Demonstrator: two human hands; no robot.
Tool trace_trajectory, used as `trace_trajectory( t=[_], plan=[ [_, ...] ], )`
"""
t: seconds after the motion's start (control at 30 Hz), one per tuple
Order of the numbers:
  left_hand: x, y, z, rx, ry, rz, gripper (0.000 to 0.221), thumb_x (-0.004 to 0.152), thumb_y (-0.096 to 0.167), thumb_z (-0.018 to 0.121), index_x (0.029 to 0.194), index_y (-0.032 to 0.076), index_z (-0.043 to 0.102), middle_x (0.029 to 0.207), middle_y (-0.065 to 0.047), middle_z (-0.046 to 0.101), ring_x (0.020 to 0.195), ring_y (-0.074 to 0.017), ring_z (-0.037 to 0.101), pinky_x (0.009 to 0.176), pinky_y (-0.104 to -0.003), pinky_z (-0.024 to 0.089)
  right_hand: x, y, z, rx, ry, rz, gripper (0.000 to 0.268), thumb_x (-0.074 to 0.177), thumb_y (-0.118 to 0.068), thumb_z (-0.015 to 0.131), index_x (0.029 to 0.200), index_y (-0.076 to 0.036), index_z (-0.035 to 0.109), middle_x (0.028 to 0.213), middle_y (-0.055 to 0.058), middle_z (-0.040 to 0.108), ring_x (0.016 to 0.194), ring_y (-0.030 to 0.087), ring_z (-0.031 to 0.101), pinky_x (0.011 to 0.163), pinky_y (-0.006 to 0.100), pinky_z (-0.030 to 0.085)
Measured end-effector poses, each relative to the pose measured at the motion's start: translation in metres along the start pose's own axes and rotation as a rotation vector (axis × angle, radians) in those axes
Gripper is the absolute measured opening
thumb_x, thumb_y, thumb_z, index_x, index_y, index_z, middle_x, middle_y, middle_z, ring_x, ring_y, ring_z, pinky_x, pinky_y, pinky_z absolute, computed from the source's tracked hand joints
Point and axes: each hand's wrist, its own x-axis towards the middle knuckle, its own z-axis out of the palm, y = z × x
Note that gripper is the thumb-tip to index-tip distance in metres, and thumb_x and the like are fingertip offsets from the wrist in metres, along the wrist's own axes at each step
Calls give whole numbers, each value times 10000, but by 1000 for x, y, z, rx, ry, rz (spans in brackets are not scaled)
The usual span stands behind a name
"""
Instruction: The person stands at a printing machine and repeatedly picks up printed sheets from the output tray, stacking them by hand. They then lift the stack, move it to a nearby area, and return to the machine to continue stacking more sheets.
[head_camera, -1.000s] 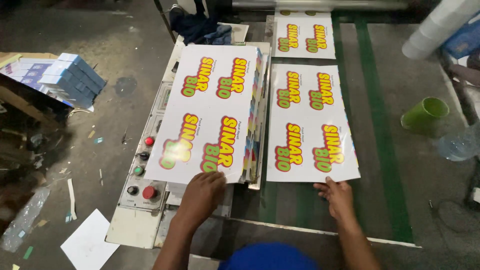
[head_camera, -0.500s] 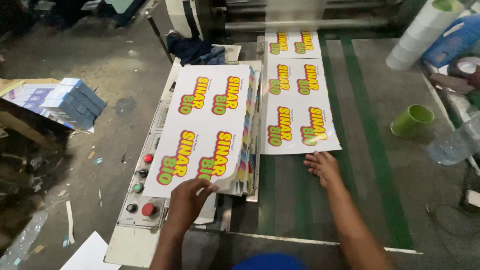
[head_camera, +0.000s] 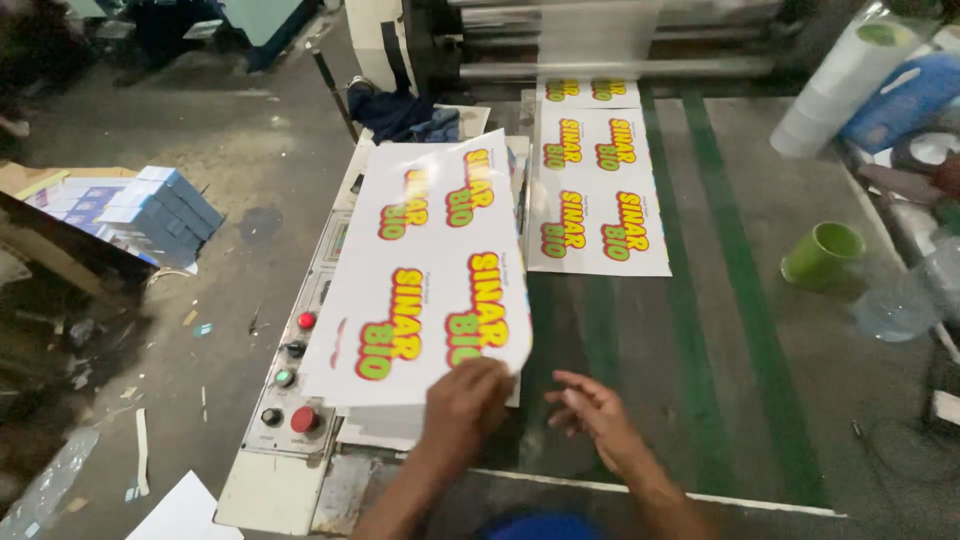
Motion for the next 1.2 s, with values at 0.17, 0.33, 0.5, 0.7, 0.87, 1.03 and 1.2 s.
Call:
trace_trajectory(
  t=[0.17, 0.33, 0.5, 0.7, 0.87, 1.03, 1.2],
  plan=[
    [-30, 5, 60, 40, -258, 83, 208, 921, 249, 737, 1005, 62, 706, 1112, -112, 735, 1082, -298, 691, 938, -444, 513, -25, -10, 28, 423, -160, -3, 466, 969, -296, 542, 1358, -40, 559, 1036, 63, 752, 879, 180, 735, 724, 378, 590],
    [-34, 3, 53, 25, -340, 155, 380, 894, 335, 738, 1135, 44, 709, 1217, -138, 712, 1183, -308, 642, 1060, -501, 414, -13, 20, -15, 317, 150, -3, 324, 969, -175, 582, 1251, -17, 599, 950, 102, 743, 764, 221, 726, 606, 396, 561],
    [-40, -40, 20, 147, -298, -8, 354, 922, 314, 716, 1170, 62, 712, 1270, -112, 712, 1262, -284, 607, 1109, -502, 385, -29, 24, -64, 238, 377, -83, 266, 986, -177, 580, 1208, -39, 627, 908, 85, 743, 708, 205, 703, 539, 329, 494],
    [-31, -60, -39, 267, -387, -116, 577, 749, 347, 780, 1178, -24, 676, 1267, -186, 660, 1256, -353, 539, 1034, -521, 362, -50, 46, -133, 36, 661, -37, 264, 1031, -151, 580, 1239, 9, 612, 924, 148, 715, 712, 213, 680, 561, 357, 509],
    [-48, -79, -38, 322, -437, -130, 339, 796, 212, 732, 1074, 23, 688, 1226, -156, 692, 1199, -323, 600, 998, -486, 428, -71, 59, -168, 50, 707, -47, 264, 1045, -165, 555, 1269, -27, 578, 961, 115, 711, 737, 208, 698, 551, 331, 496],
    [-43, -81, -41, 275, -321, -130, 92, 863, 120, 691, 946, 84, 709, 1014, -107, 750, 977, -307, 699, 905, -447, 514, -73, 61, -174, -22, 742, -49, 262, 1057, -165, 548, 1268, -13, 578, 1004, 123, 721, 778, 238, 726, 552, 321, 499],
    [-32, -76, -47, 250, -255, -231, 99, 824, 178, 758, 774, 98, 726, 771, -92, 728, 782, -323, 689, 747, -459, 516, -53, 68, -168, -40, 743, -18, 264, 1053, -162, 537, 1265, -8, 564, 1016, 126, 718, 772, 250, 727, 544, 337, 506]
  ],
)
